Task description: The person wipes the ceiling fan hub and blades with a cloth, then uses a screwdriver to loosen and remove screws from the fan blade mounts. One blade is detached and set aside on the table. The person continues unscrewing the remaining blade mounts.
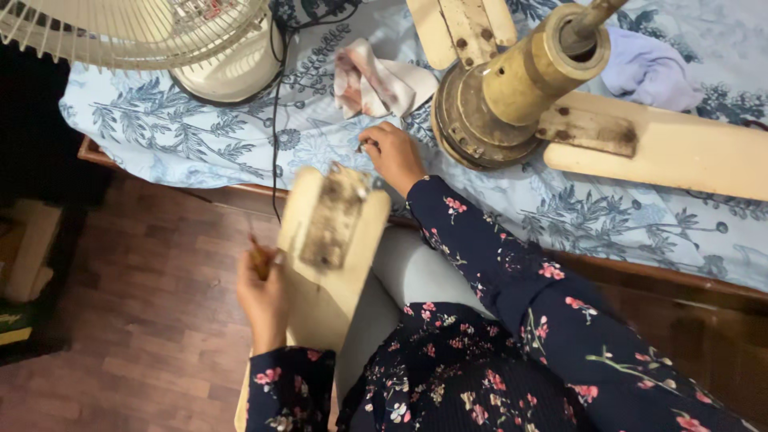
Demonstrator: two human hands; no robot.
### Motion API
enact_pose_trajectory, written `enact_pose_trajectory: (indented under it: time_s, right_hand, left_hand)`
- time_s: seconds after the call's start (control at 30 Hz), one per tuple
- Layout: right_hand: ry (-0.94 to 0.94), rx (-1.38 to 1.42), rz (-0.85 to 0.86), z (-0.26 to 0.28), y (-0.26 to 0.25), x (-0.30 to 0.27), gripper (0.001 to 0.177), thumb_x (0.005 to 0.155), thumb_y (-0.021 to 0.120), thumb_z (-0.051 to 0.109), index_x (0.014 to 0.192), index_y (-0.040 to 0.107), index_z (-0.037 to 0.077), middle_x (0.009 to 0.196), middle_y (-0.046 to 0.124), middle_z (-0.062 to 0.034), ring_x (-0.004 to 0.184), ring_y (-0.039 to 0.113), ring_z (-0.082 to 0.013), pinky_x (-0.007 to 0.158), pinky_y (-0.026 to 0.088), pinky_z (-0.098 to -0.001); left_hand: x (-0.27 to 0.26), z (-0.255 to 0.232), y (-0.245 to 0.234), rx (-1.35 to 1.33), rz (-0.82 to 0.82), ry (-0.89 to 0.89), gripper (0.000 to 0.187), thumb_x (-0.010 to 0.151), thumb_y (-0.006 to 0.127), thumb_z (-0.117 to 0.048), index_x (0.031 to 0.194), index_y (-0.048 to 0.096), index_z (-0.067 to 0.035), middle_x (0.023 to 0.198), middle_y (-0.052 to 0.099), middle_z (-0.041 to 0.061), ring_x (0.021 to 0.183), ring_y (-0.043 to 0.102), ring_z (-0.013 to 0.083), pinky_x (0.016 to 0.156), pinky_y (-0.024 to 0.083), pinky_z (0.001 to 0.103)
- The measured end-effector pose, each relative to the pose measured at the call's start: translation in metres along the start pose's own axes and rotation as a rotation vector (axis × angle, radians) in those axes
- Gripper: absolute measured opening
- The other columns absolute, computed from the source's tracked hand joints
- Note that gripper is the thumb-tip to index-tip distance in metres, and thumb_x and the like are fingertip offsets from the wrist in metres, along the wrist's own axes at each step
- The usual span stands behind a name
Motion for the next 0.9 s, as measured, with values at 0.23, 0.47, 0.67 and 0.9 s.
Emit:
enact_pose_trajectory:
  time_s: [0.23, 0.47, 0.67, 0.9]
  right_hand:
    - [-0.332, -0.278, -0.117, -0.017, 0.012, -0.01, 0.032, 0.066, 0.067, -0.003, 0.098, 0.067, 0.0, 0.134, 0.057, -0.0229, 0.126, 0.052, -0.0426, 0.108, 0.042, -0.0498]
    - [-0.352, -0.287, 0.049, -0.018, 0.015, -0.013, 0.045, 0.077, 0.071, 0.006, 0.121, 0.068, 0.001, 0.131, 0.06, -0.0165, 0.124, 0.049, -0.0391, 0.107, 0.041, -0.0485]
    - [-0.313, -0.278, 0.111, -0.007, 0.006, -0.015, 0.045, 0.074, 0.072, 0.008, 0.118, 0.067, 0.003, 0.123, 0.061, -0.0166, 0.12, 0.049, -0.0378, 0.105, 0.041, -0.0464]
    - [-0.288, -0.246, 0.033, 0.001, 0.003, -0.013, 0.035, 0.082, 0.071, 0.008, 0.116, 0.066, 0.002, 0.12, 0.061, -0.0147, 0.123, 0.053, -0.036, 0.108, 0.042, -0.0448]
  left_hand:
    - [0.096, -0.048, 0.022, 0.03, -0.102, 0.189, 0.011, 0.093, 0.069, 0.001, 0.102, 0.063, -0.003, 0.088, 0.065, 0.003, 0.078, 0.059, 0.0107, 0.073, 0.049, 0.027]
    - [0.201, -0.037, 0.124, -0.239, 0.092, 0.067, 0.019, 0.085, 0.063, 0.007, 0.098, 0.066, -0.007, 0.073, 0.057, 0.0, 0.062, 0.049, 0.0084, 0.056, 0.038, 0.028]
    - [0.268, -0.017, 0.204, -0.229, 0.024, 0.089, 0.015, 0.083, 0.068, 0.004, 0.091, 0.066, -0.008, 0.073, 0.062, -0.002, 0.066, 0.057, 0.0093, 0.061, 0.046, 0.027]
    - [0.294, -0.011, 0.229, -0.006, -0.089, 0.296, 0.015, 0.082, 0.069, 0.001, 0.09, 0.076, -0.009, 0.08, 0.073, 0.002, 0.07, 0.066, 0.015, 0.068, 0.049, 0.032]
Point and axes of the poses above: each hand's wrist, its own x-axis towards the middle knuckle, its own y-axis out of the palm, z = x × y, the point moved 1 cm from there along x, towards the middle knuckle
